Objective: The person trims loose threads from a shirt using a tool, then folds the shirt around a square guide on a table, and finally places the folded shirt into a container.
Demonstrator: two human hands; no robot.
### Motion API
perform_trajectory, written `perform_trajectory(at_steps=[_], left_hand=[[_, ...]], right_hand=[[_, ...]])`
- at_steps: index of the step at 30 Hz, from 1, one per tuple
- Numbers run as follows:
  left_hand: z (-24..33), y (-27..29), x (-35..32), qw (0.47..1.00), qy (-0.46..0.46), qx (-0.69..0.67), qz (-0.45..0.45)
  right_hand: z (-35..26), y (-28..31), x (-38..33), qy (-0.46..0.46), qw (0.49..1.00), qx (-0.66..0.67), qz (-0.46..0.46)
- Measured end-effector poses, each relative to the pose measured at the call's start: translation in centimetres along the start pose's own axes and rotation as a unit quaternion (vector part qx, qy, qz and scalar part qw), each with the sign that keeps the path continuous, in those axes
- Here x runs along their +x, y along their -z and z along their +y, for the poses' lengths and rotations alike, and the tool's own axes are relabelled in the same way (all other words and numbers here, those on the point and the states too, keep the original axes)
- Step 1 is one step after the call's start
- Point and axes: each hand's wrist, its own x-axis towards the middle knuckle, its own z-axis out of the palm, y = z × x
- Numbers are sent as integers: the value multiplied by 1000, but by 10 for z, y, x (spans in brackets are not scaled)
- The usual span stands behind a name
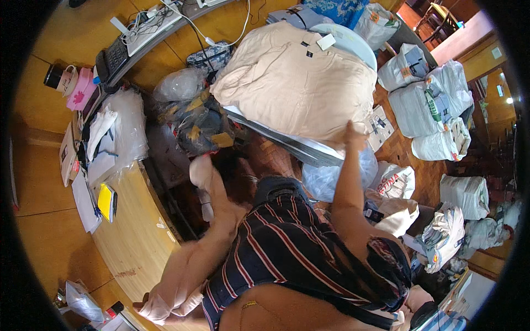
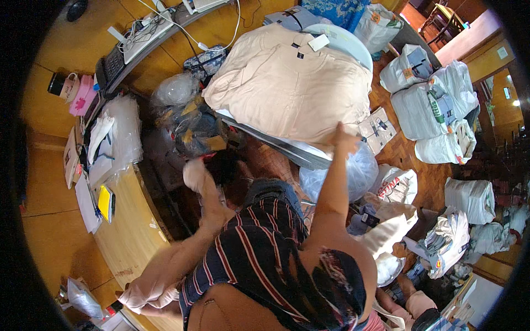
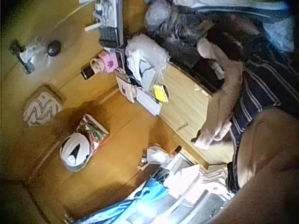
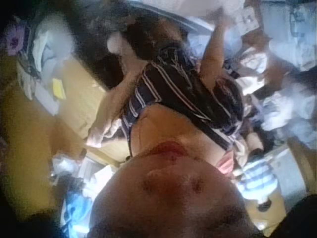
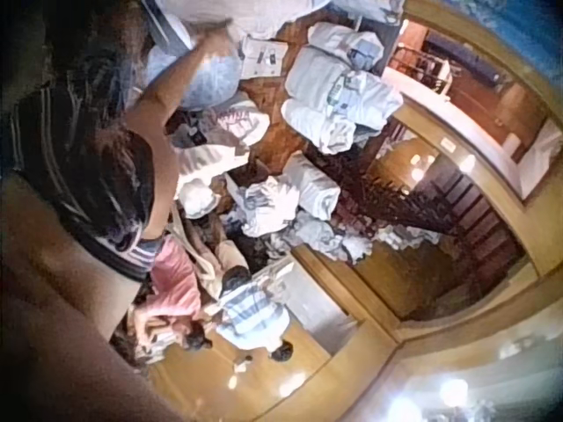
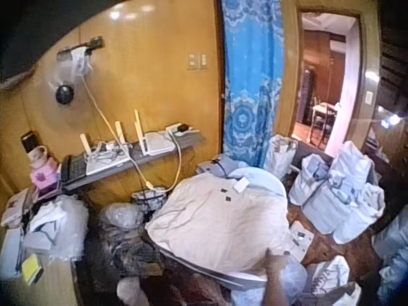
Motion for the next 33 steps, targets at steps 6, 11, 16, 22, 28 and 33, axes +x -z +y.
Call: perform_trajectory(at_steps=[6, 11, 16, 22, 28, 33], left_hand=[[6, 6, -6, 1000, -7, 7, 1], [13, 15, -11, 1000, -3, 10, 6], [13, 26, -5, 1000, -11, -5, -13], [14, 3, -9, 996, 50, 60, -38], [18, 31, -34, 980, 127, 10, 152], [6, 114, -148, 797, 23, 192, 572]], right_hand=[[37, 18, 97, 127, 849, 192, -475], [-50, 63, 68, -7, 835, 269, -479], [-55, 62, 96, 69, 834, 284, -469], [-123, 167, -157, 546, 663, 230, -457], [-33, 205, -371, 669, -24, 109, -735], [-37, 101, -399, 863, 87, 67, -494]])
